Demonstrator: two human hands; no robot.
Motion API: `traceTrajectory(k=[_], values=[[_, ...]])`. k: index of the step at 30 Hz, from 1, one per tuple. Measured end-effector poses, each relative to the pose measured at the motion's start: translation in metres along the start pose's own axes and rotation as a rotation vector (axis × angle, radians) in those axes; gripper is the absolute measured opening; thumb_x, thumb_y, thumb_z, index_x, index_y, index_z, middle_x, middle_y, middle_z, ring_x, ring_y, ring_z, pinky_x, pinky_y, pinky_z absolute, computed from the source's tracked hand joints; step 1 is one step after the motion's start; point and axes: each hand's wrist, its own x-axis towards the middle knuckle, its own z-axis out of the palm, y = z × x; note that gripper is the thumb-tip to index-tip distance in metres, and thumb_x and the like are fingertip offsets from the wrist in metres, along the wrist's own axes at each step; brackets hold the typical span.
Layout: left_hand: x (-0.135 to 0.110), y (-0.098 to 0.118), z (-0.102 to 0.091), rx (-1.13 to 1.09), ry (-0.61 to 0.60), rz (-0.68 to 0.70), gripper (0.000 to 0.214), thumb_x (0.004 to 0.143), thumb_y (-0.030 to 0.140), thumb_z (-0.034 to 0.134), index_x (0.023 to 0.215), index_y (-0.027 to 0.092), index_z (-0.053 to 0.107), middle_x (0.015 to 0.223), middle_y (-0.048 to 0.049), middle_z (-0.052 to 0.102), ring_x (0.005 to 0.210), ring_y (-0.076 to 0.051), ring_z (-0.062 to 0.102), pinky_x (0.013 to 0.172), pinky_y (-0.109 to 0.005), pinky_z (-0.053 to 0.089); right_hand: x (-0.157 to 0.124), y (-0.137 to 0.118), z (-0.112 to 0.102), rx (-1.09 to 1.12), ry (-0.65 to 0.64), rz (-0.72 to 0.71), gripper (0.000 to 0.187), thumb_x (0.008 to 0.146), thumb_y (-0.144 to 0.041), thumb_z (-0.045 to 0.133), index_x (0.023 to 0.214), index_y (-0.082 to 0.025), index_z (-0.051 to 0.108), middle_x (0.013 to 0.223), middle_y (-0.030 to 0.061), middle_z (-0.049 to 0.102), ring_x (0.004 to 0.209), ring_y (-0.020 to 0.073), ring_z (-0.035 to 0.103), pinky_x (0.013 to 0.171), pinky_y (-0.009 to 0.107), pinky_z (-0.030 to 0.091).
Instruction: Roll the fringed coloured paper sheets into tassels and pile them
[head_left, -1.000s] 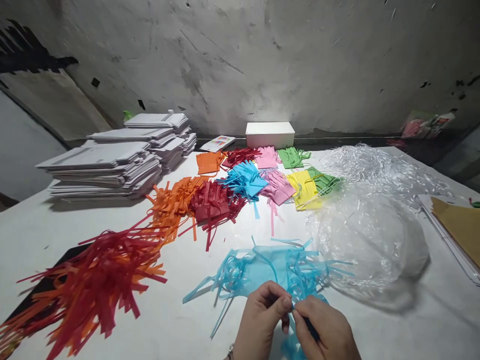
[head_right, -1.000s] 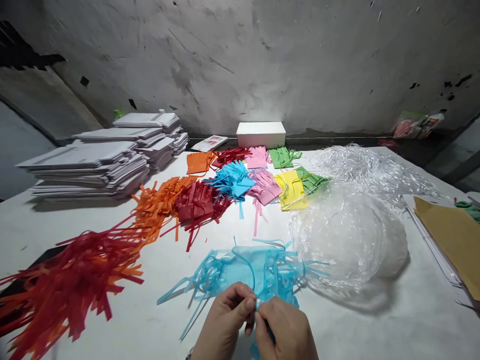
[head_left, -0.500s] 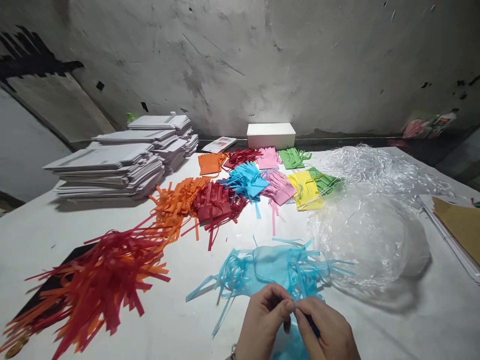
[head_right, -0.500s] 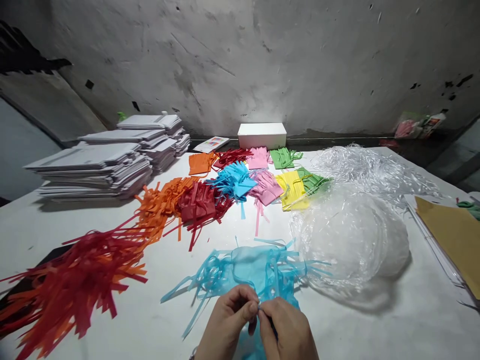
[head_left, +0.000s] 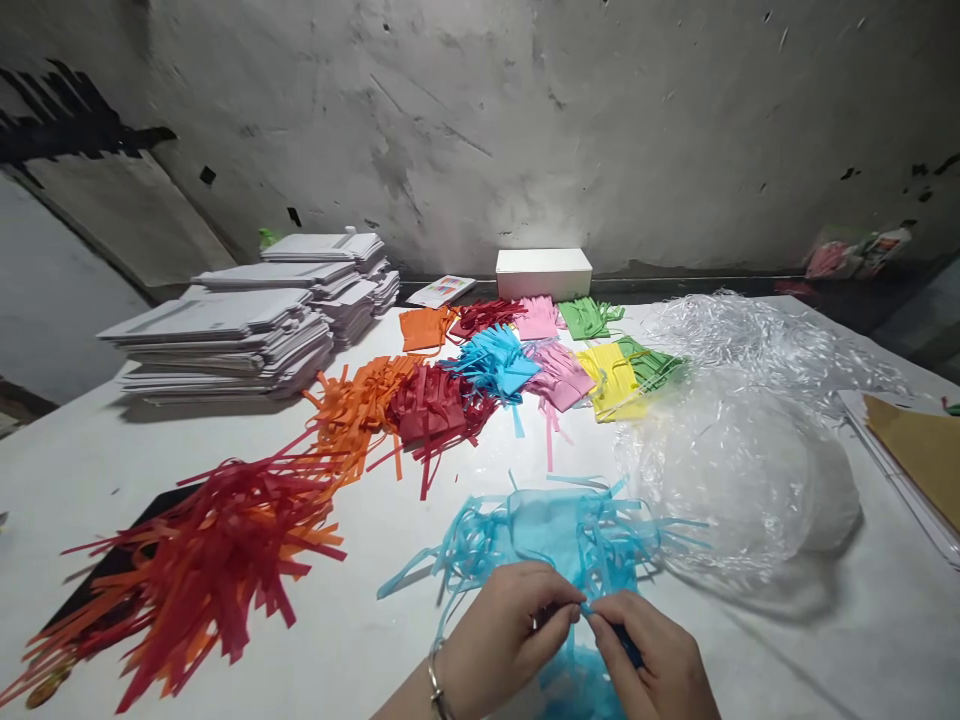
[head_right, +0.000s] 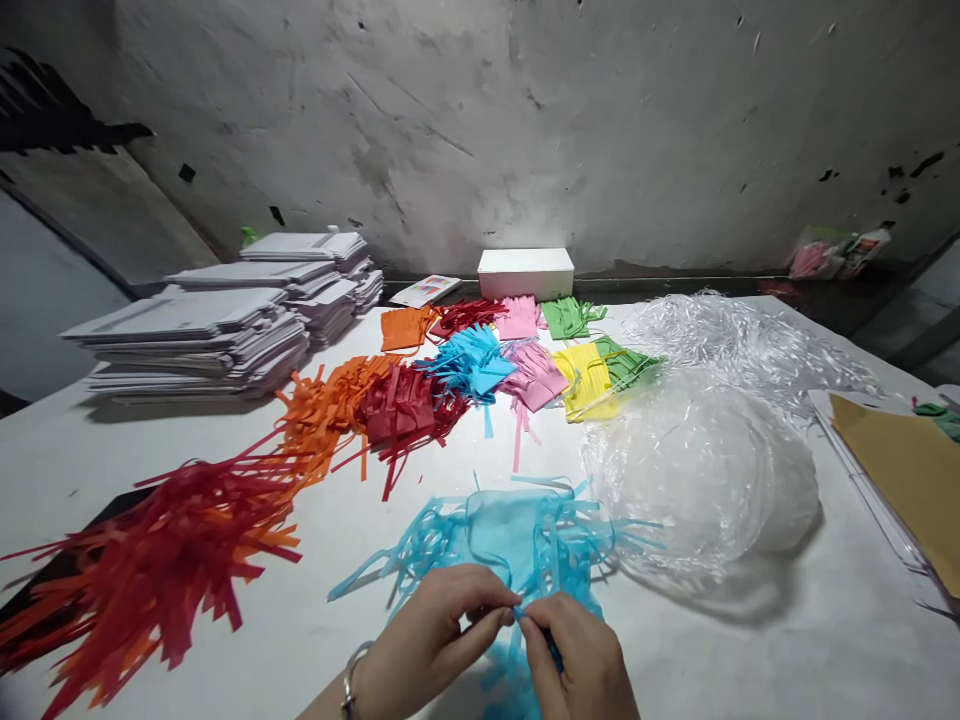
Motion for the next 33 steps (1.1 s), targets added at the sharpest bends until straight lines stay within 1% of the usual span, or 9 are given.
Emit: traceTrajectory(k=[2, 4, 11, 14, 16, 20, 24, 30, 33], values=[[0.002, 0.002, -0.005, 0.033, -0.065, 0.035, 0.020, 0.087, 0.016, 0.057, 0.090, 0.019, 0.076, 0.068, -0.0039, 0.071, 0.062, -0.015, 0.062, 0.062, -0.023, 0.045, -0.001, 0.001, 0.000, 0.000, -0.007, -0.013, 0.016, 0.097, -0.027, 0.049, 0.088, -0.023, 0.062, 0.074, -0.0005, 0.065, 0.064, 0.0127, 0.062, 0.060, 0.020, 0.048], [0.003, 0.004, -0.007, 0.010, -0.095, 0.001, 0.021, 0.085, 0.013, 0.057, 0.088, 0.019, 0.076, 0.069, -0.0032, 0.071, 0.061, -0.014, 0.062, 0.060, -0.022, 0.045, -0.002, 0.002, -0.001, 0.008, -0.028, -0.017, 0.016, 0.097, -0.026, 0.049, 0.089, -0.023, 0.061, 0.075, -0.0002, 0.065, 0.065, 0.0129, 0.063, 0.060, 0.020, 0.048], [0.001, 0.000, -0.002, 0.004, -0.084, -0.057, 0.019, 0.081, 0.010, 0.059, 0.083, 0.019, 0.076, 0.069, -0.0028, 0.072, 0.060, -0.014, 0.062, 0.057, -0.020, 0.043, -0.003, 0.003, -0.002, -0.029, -0.071, -0.034, 0.015, 0.097, -0.023, 0.049, 0.090, -0.023, 0.061, 0.074, -0.0006, 0.064, 0.065, 0.0125, 0.063, 0.059, 0.020, 0.049], [-0.002, -0.006, 0.003, 0.112, -0.043, 0.029, 0.018, 0.078, 0.008, 0.058, 0.081, 0.018, 0.073, 0.066, -0.0028, 0.069, 0.060, -0.014, 0.061, 0.057, -0.022, 0.042, -0.003, 0.004, -0.003, -0.048, -0.105, -0.071, 0.014, 0.097, -0.021, 0.049, 0.093, -0.023, 0.061, 0.076, -0.0002, 0.066, 0.066, 0.0126, 0.065, 0.060, 0.020, 0.052], [-0.005, -0.010, 0.007, 0.175, 0.007, 0.108, 0.018, 0.079, 0.007, 0.055, 0.082, 0.017, 0.069, 0.067, -0.0033, 0.068, 0.060, -0.014, 0.060, 0.056, -0.023, 0.041, -0.003, 0.006, -0.004, -0.066, -0.116, -0.104, 0.012, 0.096, -0.022, 0.052, 0.104, -0.023, 0.061, 0.086, 0.0020, 0.071, 0.075, 0.0138, 0.070, 0.067, 0.020, 0.055], [-0.011, -0.012, 0.014, 0.319, 0.104, 0.237, 0.015, 0.086, 0.010, 0.051, 0.087, 0.017, 0.065, 0.070, -0.0041, 0.068, 0.061, -0.016, 0.060, 0.056, -0.025, 0.043, -0.001, 0.010, -0.003, -0.174, -0.095, -0.273, 0.025, 0.096, -0.018, 0.053, 0.120, -0.019, 0.058, 0.098, 0.0066, 0.074, 0.086, 0.0167, 0.072, 0.075, 0.022, 0.058], [-0.015, -0.012, 0.017, 0.496, 0.164, 0.312, 0.017, 0.088, 0.008, 0.047, 0.086, 0.017, 0.061, 0.070, -0.0043, 0.066, 0.062, -0.018, 0.060, 0.053, -0.027, 0.042, 0.001, 0.008, 0.004, -0.248, -0.047, -0.361, 0.024, 0.095, -0.011, 0.048, 0.117, -0.015, 0.059, 0.086, 0.0073, 0.074, 0.074, 0.0172, 0.072, 0.066, 0.025, 0.057], [-0.018, -0.015, 0.021, 0.550, 0.217, 0.366, 0.017, 0.083, 0.005, 0.046, 0.081, 0.019, 0.055, 0.065, -0.0025, 0.061, 0.059, -0.016, 0.055, 0.051, -0.026, 0.037, -0.001, 0.002, 0.013, -0.302, 0.035, -0.295, 0.013, 0.092, -0.013, 0.049, 0.091, -0.019, 0.060, 0.068, 0.0015, 0.066, 0.060, 0.0157, 0.065, 0.055, 0.025, 0.050], [-0.021, -0.015, 0.020, 0.544, 0.295, 0.378, 0.020, 0.079, 0.002, 0.045, 0.081, 0.020, 0.051, 0.063, -0.0014, 0.060, 0.058, -0.016, 0.053, 0.052, -0.025, 0.036, -0.007, 0.005, 0.013, -0.303, -0.011, -0.233, 0.013, 0.092, -0.015, 0.048, 0.087, -0.021, 0.058, 0.067, -0.0002, 0.063, 0.060, 0.0146, 0.064, 0.056, 0.023, 0.049]])
